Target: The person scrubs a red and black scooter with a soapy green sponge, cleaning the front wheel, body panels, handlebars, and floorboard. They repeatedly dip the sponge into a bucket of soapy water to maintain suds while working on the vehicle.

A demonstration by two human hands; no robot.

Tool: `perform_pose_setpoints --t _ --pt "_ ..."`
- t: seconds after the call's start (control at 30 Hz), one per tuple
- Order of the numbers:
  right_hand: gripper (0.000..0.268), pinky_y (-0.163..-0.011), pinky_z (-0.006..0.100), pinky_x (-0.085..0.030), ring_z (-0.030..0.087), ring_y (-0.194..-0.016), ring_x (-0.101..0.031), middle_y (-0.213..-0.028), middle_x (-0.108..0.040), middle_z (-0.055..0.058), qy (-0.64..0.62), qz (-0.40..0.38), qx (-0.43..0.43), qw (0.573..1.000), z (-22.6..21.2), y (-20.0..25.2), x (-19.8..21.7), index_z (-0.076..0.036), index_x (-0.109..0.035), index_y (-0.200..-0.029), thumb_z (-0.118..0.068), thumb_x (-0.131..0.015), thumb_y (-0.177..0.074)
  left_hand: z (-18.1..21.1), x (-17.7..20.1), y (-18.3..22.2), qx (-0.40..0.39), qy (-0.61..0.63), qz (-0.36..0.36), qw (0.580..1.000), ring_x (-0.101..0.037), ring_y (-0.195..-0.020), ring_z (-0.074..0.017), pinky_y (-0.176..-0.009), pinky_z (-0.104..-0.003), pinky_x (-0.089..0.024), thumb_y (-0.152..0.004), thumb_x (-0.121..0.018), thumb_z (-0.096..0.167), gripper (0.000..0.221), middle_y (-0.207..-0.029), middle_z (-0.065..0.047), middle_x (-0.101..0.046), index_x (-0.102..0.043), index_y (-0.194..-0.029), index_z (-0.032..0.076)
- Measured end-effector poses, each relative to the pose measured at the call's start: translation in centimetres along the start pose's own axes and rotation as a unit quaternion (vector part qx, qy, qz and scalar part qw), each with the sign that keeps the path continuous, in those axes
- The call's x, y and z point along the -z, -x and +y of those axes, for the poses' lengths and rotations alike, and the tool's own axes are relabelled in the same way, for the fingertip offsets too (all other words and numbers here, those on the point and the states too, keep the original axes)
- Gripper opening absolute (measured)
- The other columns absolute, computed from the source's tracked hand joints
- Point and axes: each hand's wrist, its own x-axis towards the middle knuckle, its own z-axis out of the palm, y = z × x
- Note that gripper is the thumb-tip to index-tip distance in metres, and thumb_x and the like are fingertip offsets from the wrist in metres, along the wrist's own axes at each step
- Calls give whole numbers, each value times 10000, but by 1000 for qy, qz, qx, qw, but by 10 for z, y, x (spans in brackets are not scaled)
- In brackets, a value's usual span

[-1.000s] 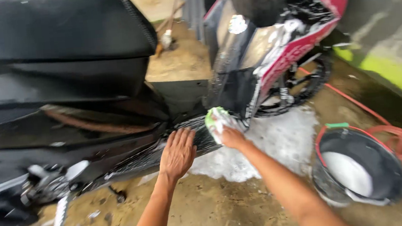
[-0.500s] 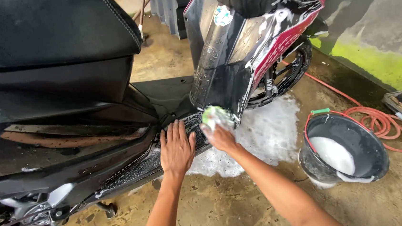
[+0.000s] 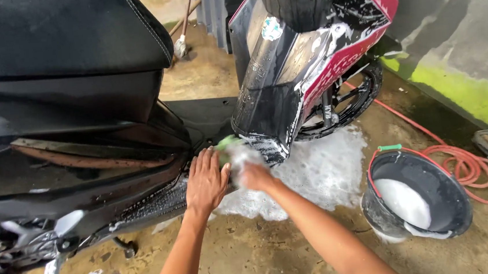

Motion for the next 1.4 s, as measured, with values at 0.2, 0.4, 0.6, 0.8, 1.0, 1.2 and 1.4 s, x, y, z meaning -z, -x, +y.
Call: perform_pose_setpoints --t 0.2,0.4,0.6,0.8,1.0,1.2,1.4 --pt "546 -1217 567 -205 389 -1456 -361 -1512 -477 214 75 112 -64 989 115 -4 -54 -189 -541 -1451 -450 -505 -972 -6 6 24 -40 -54 -84 994 -475 -1420 -268 -1199 -458 -335 -1053 -314 570 619 -1472 -119 -535 -493 -1452 132" --pt "861 -1235 570 -145 388 -1497 -251 -1582 -372 162 -30 66 20 997 41 24 -18 -179 -426 -1518 -670 -563 -824 5 39 23 -2 -17 -166 986 -369 -1486 -325 -1213 -529 -281 -1053 -302 588 760 -1544 -194 -444 -271 -1582 43" --pt "595 -947 522 -526 387 -1145 -639 -1213 -637 211 56 -78 51 994 61 4 -68 -70 -484 -1347 -329 -636 -834 27 18 18 -60 -65 -161 983 -409 -1467 -313 -1203 -507 -317 -1050 -266 608 827 -1507 -204 -488 -212 -1610 2" --pt "307 -641 458 -566 333 -776 -718 -750 -691 160 -49 64 92 993 138 -1 -41 -43 -647 -907 -229 -710 -671 79 3 -3 -87 -17 -161 983 -363 -1491 -315 -1203 -483 -331 -1079 -256 510 690 -1577 -181 -415 -312 -1583 41" --pt "522 -777 374 -581 274 -912 -697 -1003 -708 181 -467 161 8 870 256 66 22 25 -651 -1244 -22 -693 -727 140 -6 -24 -180 -28 -115 977 -441 -1453 -263 -1209 -453 -311 -1075 -269 498 648 -1545 -132 -484 -376 -1572 97" --pt "378 -815 385 -614 237 -926 -725 -1040 -729 119 -633 221 -188 717 349 192 74 -170 -660 -1311 -152 -634 -934 194 -47 -24 -265 3 -102 959 -488 -1410 -219 -1181 -436 -348 -1054 -304 567 665 -1503 -95 -523 -432 -1528 119" --pt "703 -983 416 -560 297 -1160 -651 -1294 -659 118 -405 238 -400 787 446 278 36 -229 -588 -1398 -74 -824 -754 260 -57 -26 -308 10 -198 930 -437 -1443 -186 -1204 -422 -299 -1049 -211 610 705 -1552 -72 -464 -370 -1558 149"
